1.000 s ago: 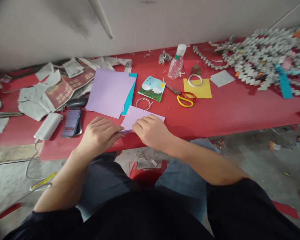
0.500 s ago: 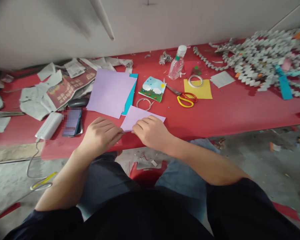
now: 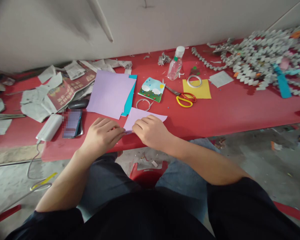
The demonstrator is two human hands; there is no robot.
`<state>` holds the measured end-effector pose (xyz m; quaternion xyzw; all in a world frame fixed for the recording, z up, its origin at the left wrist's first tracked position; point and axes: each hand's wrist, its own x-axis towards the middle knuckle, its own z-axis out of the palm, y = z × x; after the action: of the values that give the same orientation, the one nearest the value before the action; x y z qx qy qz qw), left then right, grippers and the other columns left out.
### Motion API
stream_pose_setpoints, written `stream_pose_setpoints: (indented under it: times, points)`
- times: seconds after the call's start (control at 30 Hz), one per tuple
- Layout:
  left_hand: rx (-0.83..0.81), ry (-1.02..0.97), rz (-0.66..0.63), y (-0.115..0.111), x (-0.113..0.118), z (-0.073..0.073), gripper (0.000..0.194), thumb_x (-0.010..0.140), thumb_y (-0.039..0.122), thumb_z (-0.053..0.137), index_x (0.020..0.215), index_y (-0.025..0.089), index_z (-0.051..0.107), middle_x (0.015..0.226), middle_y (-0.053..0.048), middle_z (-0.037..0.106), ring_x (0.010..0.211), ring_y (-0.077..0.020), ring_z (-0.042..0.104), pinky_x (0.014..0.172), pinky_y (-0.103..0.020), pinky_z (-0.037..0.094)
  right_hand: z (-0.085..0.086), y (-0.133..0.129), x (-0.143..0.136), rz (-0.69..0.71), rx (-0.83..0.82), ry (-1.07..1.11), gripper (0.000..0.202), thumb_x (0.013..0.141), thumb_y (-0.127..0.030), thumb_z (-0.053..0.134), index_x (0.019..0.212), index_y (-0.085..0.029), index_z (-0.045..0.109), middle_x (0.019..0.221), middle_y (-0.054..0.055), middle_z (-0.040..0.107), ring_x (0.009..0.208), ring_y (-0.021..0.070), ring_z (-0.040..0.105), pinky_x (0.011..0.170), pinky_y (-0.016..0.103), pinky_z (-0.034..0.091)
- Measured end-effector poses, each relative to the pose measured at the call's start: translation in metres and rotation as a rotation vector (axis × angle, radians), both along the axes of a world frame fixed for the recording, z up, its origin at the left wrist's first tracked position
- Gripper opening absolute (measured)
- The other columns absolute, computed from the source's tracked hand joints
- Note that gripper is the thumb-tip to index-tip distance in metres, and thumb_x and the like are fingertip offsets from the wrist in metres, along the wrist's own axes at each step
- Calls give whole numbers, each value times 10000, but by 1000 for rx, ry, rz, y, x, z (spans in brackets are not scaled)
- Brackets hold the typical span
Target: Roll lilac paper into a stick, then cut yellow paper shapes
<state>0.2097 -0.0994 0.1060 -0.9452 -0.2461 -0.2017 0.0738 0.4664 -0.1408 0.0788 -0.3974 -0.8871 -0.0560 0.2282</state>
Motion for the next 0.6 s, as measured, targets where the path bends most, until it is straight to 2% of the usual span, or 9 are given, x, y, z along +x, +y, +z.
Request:
stream_pose_setpoints:
  times: [0.3,0.6]
  points:
    - [-42,-10,28,-3,2,-4,93,997,248,709,914,206,706,845,-33,715,820,-214,617,752,-389,435,-3,1,1,-9,-48,-28,220,1039,-106,522,975,-149,728,941,78,777,844,209,637,788,383,375]
    - [-28,-39,22,-4,0,-4,89,976,205,716,890,199,738,804,-36,697,789,-216,581,715,-385,421,-1,0,0,-5,-52,8,257,1080,-178,514,946,-149,731,912,75,778,811,202,628,773,383,362]
